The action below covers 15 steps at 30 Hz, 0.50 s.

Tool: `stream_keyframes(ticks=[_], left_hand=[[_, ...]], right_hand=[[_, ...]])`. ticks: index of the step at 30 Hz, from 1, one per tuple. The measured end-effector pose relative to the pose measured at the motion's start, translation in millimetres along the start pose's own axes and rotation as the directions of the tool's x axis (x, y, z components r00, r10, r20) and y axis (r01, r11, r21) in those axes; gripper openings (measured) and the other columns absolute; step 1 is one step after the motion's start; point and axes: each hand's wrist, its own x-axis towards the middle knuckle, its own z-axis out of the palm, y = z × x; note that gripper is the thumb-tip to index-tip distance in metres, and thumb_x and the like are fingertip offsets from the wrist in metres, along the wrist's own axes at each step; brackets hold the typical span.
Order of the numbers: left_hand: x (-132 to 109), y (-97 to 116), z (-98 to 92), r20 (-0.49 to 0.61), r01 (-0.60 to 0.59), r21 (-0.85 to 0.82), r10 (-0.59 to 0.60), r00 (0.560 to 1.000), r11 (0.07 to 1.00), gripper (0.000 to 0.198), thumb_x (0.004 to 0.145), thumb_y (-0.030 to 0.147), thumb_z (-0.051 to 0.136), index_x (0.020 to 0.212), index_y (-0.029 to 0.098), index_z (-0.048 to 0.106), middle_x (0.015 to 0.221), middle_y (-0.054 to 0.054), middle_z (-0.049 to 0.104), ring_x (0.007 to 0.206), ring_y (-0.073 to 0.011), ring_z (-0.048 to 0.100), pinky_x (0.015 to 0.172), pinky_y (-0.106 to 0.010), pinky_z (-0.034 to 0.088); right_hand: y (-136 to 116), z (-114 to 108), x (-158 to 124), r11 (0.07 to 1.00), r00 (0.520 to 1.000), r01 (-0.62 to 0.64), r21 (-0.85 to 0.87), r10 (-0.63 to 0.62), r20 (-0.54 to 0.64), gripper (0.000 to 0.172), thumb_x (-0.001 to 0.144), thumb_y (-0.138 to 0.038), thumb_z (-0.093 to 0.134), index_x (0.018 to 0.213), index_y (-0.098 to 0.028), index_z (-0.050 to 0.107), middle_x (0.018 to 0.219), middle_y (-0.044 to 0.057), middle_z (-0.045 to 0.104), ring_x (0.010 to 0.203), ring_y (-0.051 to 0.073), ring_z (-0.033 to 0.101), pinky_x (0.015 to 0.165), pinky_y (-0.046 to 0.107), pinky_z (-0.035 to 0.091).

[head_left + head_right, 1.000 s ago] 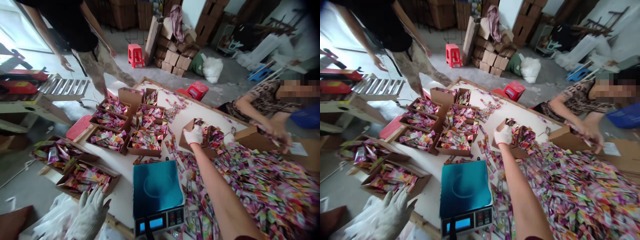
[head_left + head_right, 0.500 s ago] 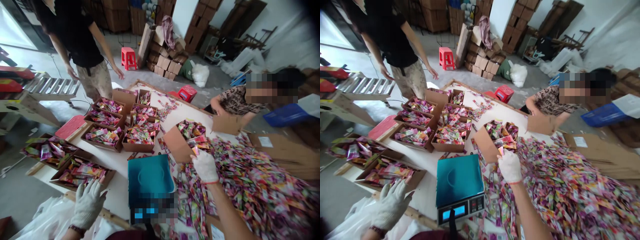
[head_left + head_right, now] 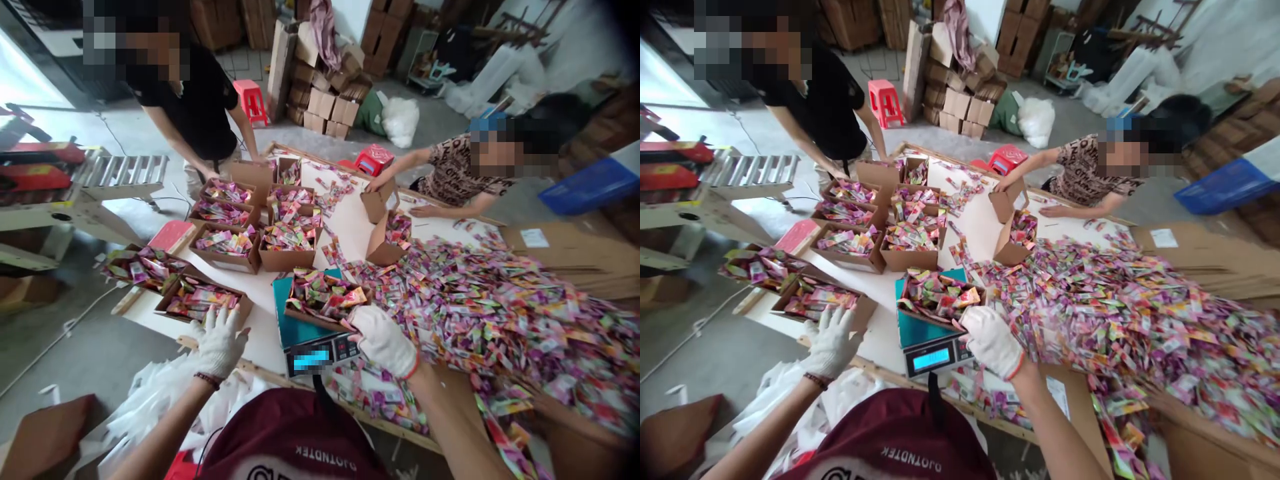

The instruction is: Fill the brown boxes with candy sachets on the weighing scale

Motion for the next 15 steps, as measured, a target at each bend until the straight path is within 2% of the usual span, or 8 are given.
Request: stream_keyframes(ticks=[2,4,6,8,11,15], left_hand=[[-5,4,-7.5,-0.045,-0.035,-0.034,0.034,0.998,0.999,0.051,0.09,0.036,0.054,0.137,0.016,0.061,0.147,-0.021,0.054,0.144,-0.0449,0.035,0.114,-0.07,0.019],[-10,5,-10.6,-0.08,-0.062,-0.078,0.055,0.995,0.995,0.049,0.091,0.037,0.055,0.135,0.018,0.062,0.147,-0.02,0.055,0.144,-0.0431,0.037,0.116,-0.067,0.021],[-15,4,-10.1,-0.099,-0.083,-0.124,0.071,0.993,0.989,0.046,0.091,0.038,0.055,0.131,0.019,0.064,0.147,-0.018,0.056,0.144,-0.0412,0.038,0.117,-0.063,0.023],[-20,1,-7.9,-0.102,-0.101,-0.158,0.086,0.991,0.982,0.042,0.092,0.038,0.054,0.127,0.018,0.066,0.146,-0.018,0.057,0.145,-0.0397,0.038,0.118,-0.06,0.025],[-27,-2,-4.8,-0.081,-0.115,-0.181,0.102,0.992,0.977,0.039,0.093,0.036,0.054,0.125,0.018,0.066,0.144,-0.017,0.058,0.144,-0.0384,0.04,0.118,-0.059,0.027],[-34,-1,-2.6,-0.075,-0.118,-0.185,0.106,0.992,0.976,0.036,0.093,0.034,0.055,0.123,0.019,0.066,0.144,-0.017,0.057,0.143,-0.0372,0.041,0.117,-0.058,0.028]], right_hand=[[2,-15,-9,0.995,0.993,-0.054,0.078,0.062,-0.099,0.026,0.09,-0.031,0.065,0.113,-0.019,0.067,0.112,0.012,0.069,0.108,0.027,0.065,0.1,0.043,0.053],[5,-29,-18,0.978,0.96,-0.139,0.157,0.172,-0.219,0.036,0.088,-0.035,0.069,0.119,-0.018,0.061,0.117,0.013,0.065,0.113,0.028,0.063,0.103,0.044,0.052],[9,-39,-26,0.957,0.927,-0.205,0.205,0.257,-0.272,0.049,0.085,-0.037,0.072,0.128,-0.019,0.056,0.124,0.014,0.06,0.119,0.029,0.06,0.105,0.045,0.051],[12,-43,-33,0.944,0.914,-0.245,0.221,0.301,-0.272,0.066,0.082,-0.039,0.075,0.14,-0.02,0.048,0.133,0.015,0.054,0.127,0.031,0.057,0.107,0.047,0.05],[13,-42,-40,0.949,0.929,-0.253,0.19,0.293,-0.227,0.089,0.079,-0.039,0.078,0.153,-0.022,0.034,0.147,0.017,0.045,0.137,0.034,0.049,0.112,0.051,0.047],[6,-38,-40,0.974,0.953,-0.203,0.099,0.22,-0.206,0.097,0.079,-0.036,0.078,0.159,-0.022,0.026,0.156,0.018,0.037,0.148,0.034,0.036,0.12,0.052,0.038]])
